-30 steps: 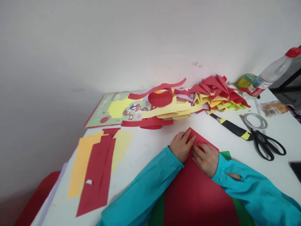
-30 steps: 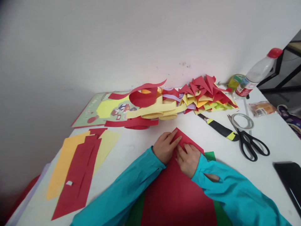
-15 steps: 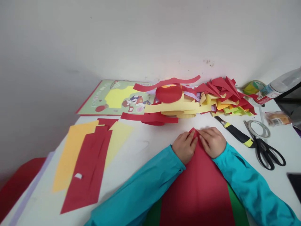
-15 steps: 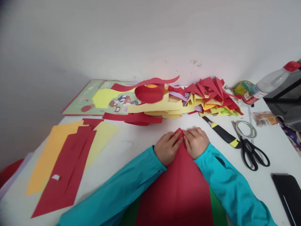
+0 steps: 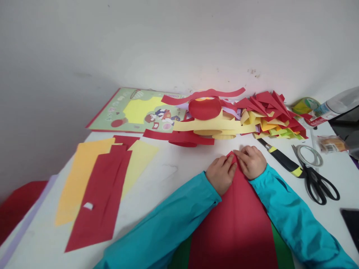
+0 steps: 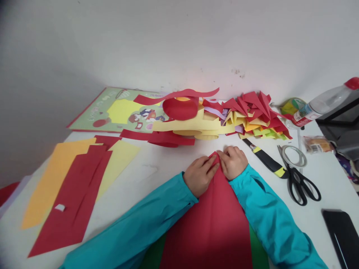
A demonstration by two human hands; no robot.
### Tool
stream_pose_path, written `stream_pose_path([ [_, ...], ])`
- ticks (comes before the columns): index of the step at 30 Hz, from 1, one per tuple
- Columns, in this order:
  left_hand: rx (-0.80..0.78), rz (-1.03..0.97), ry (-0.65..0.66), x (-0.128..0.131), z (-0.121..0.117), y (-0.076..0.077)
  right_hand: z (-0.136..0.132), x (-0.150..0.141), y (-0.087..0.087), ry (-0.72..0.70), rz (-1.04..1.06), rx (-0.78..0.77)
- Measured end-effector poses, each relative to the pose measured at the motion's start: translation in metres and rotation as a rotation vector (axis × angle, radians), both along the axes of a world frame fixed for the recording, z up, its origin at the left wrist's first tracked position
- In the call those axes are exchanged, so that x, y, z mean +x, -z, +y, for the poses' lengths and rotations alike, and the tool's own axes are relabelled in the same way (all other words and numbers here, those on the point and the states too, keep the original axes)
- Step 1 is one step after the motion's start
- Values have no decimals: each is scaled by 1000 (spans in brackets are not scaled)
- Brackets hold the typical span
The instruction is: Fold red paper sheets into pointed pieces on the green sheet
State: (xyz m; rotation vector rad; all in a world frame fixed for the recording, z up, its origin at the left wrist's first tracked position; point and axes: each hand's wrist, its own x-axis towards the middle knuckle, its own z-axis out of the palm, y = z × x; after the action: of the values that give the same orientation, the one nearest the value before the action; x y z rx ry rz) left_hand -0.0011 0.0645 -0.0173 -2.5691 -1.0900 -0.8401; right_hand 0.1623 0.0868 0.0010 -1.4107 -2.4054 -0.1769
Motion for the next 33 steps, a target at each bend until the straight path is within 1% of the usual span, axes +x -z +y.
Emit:
stream_pose_path([
  [3,4,10,3,0,0,1,0,1,1,-14,-48,22],
  [9,-3,8,-7,1,0,1,1,-2,1,9,-110,17],
  [13,23,17,-5,0,0,1,2,0,2,19,-66,2],
  [17,28,15,8,-1,0,1,2,3,3,-9,7,-5],
  [23,21,-10,6,0,0,0,2,1,3,5,-57,7],
  [29,26,-13,15,0,0,-1,4,3,5,2,-12,-11],
  [33,5,-19,7,1,-1,-2,4,1,5,10,-72,-20],
])
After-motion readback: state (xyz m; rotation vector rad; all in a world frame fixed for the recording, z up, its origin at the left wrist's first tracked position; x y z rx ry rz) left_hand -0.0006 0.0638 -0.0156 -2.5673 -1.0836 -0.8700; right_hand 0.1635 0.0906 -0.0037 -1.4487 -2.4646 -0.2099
